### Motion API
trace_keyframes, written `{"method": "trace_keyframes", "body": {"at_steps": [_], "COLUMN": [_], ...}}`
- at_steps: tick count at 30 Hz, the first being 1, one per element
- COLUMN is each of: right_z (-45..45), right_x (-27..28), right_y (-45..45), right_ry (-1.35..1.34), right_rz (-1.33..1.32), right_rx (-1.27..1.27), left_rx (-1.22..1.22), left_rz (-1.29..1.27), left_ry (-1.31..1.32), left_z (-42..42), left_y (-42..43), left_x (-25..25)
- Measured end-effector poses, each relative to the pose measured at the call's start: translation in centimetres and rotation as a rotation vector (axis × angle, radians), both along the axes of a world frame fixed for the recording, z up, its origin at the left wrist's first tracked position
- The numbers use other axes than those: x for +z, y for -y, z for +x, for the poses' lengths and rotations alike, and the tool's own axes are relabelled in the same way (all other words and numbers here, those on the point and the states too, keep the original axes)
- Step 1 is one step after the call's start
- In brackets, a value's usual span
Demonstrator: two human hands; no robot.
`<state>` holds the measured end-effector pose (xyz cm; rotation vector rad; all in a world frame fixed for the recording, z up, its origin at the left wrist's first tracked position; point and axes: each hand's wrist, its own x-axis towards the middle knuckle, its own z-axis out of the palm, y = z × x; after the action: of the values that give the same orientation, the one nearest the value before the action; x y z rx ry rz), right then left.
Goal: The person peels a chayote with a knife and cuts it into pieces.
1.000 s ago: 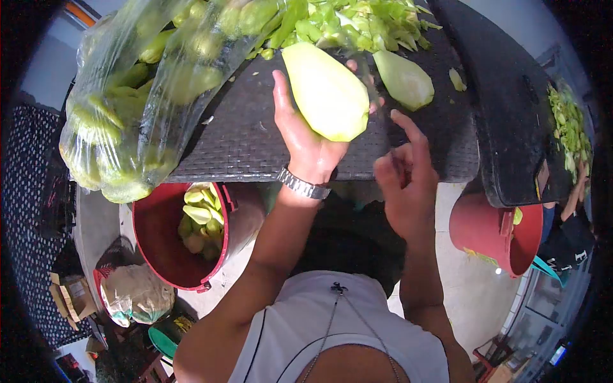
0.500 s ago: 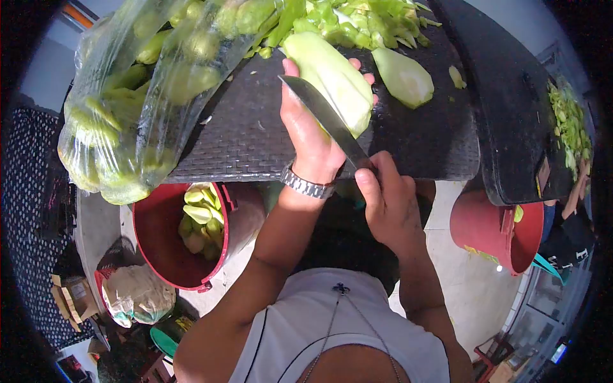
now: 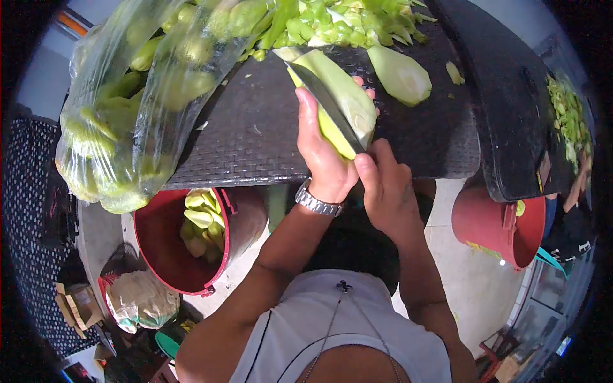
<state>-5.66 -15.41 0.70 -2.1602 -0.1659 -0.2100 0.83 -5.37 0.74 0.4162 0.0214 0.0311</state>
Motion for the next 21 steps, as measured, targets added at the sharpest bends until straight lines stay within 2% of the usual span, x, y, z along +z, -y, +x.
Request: {"method": "trace_keyframes", "body": {"at_steps": [1, 3, 7, 11, 14, 15, 16, 17, 21], "right_z": [0.0, 0.2, 0.6, 1.3, 2.9, 3.4, 3.7, 4.2, 5.8], "right_x": [-0.4, -0.6, -0.2, 0.8, 1.3, 1.6, 2.4, 2.9, 3.1], "right_y": [-0.2, -0.1, 0.5, 1.5, 3.5, 4.2, 4.8, 5.0, 3.1], "right_ry": [0.096, 0.117, -0.098, -0.275, -0.629, -0.730, -0.798, -0.865, -0.530], "right_rz": [-0.035, -0.044, 0.052, 0.058, 0.564, 0.703, 0.807, 0.908, 0.410], "right_rx": [-0.031, -0.054, -0.019, 0.101, 0.366, 0.416, 0.421, 0.429, 0.106], "left_rx": [-0.003, 0.008, -0.079, -0.020, -0.181, -0.148, -0.052, -0.093, -0.209], "left_rz": [0.074, 0.084, 0.016, 0.398, 0.208, 0.127, 0.218, 0.180, 0.032], "left_ry": [-0.012, 0.020, 0.172, 0.200, 0.247, 0.112, 0.061, 0.056, 0.011], "left_z": [-0.6, -0.8, -0.1, 0.1, 2.3, 2.6, 2.9, 3.0, 3.9], "left_y": [0.3, 0.6, 0.0, -0.9, -3.4, -4.2, -4.7, -5.2, -6.3], "left_x": [0.2, -0.2, -0.9, -0.5, -1.8, -1.5, -1.0, -0.2, 0.0]}}
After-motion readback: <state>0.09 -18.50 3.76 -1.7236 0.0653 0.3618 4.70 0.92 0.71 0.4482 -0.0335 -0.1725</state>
